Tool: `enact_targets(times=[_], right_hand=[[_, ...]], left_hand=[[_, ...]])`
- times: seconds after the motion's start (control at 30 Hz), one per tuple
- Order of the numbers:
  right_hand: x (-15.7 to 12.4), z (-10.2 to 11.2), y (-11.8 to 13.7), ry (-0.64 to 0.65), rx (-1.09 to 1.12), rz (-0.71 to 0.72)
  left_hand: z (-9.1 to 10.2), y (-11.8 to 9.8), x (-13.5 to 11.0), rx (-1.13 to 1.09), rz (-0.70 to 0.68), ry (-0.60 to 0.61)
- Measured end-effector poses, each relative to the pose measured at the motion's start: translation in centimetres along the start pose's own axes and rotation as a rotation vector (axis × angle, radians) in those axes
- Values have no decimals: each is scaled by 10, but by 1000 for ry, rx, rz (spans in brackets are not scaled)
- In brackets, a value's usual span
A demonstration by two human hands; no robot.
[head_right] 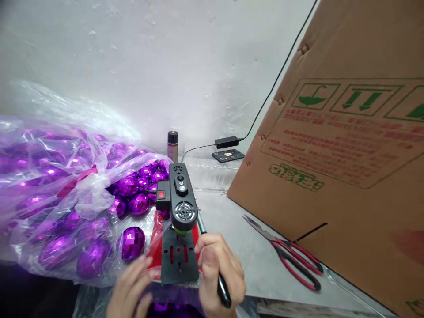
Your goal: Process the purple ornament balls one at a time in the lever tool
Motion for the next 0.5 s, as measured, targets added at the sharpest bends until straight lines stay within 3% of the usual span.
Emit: enact_targets(times=[0.07, 0.13, 0.23, 0.3, 0.37, 0.5], right_hand=[[1, -1, 1, 27, -13, 10], [2, 0, 3, 61, -38, 26], [3, 0, 5, 87, -70, 45], [3, -1, 5, 81, -66, 45], [3, -1, 5, 62, -55, 38], [9, -3, 8, 39, -53, 3]], left_hand=[[12, 18, 42, 224, -72, 83], [17, 47, 71, 497, -41, 229], [18, 78, 84, 673, 73, 411], [16, 82, 84, 602, 153, 422], [16, 80, 87, 423, 279, 357], [17, 74, 91, -100, 716, 150]])
Point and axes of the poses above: each hand's wrist, its own x-axis towards the middle knuckle, its own z-axis out of the back of the hand, y = z × x, the point moved 7 cm from there along x, towards the middle knuckle, and after that the axes turned 6 degrees about -y, right-handed, at the moved point
